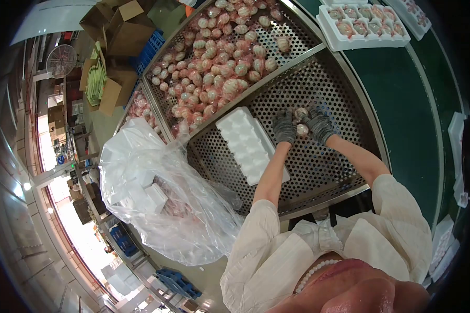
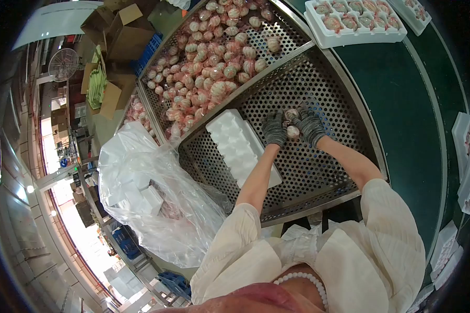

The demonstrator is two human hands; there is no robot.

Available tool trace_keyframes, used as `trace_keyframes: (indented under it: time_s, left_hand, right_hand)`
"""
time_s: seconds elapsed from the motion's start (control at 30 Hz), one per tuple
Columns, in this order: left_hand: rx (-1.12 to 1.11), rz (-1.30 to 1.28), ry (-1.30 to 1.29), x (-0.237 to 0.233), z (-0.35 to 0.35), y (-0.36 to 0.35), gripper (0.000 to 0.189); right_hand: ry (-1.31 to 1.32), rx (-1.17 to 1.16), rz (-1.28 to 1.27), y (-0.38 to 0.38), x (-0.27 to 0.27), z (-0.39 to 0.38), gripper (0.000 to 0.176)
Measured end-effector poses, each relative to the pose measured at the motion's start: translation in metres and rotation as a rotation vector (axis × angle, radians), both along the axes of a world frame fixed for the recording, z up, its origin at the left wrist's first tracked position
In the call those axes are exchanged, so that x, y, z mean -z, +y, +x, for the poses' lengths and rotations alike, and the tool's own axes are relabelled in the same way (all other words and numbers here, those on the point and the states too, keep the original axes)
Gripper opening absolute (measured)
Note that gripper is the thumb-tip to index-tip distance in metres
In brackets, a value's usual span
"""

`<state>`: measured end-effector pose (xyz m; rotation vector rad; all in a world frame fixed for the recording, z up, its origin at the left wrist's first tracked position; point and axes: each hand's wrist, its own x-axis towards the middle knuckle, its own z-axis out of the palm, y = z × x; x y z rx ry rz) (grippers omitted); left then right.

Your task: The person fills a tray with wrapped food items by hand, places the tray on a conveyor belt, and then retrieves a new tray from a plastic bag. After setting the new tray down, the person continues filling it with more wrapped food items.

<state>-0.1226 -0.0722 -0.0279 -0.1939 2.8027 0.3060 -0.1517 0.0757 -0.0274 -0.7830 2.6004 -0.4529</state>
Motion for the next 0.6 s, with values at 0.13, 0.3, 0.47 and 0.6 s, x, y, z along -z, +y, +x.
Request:
trace_keyframes:
  time_s: [0.13,0.3,0.47,0.6]
  left_hand:
    - [-0.173,0.066,0.209,0.017,0.032,0.011,0.039]
    - [-0.312,0.153,0.159,0.011,0.065,0.026,0.051]
    - [-0.063,0.123,0.112,0.004,0.074,0.043,0.088]
    - [-0.022,-0.054,0.015,-0.005,0.055,0.043,0.088]
  right_hand:
    - [-0.003,-0.145,0.072,0.003,-0.010,-0.007,0.058]
    - [-0.404,0.234,-0.205,0.011,0.008,0.003,0.050]
    - [0.065,-0.139,0.082,0.039,-0.032,0.018,0.070]
    - [0.002,0.026,0.094,0.058,-0.021,0.049,0.068]
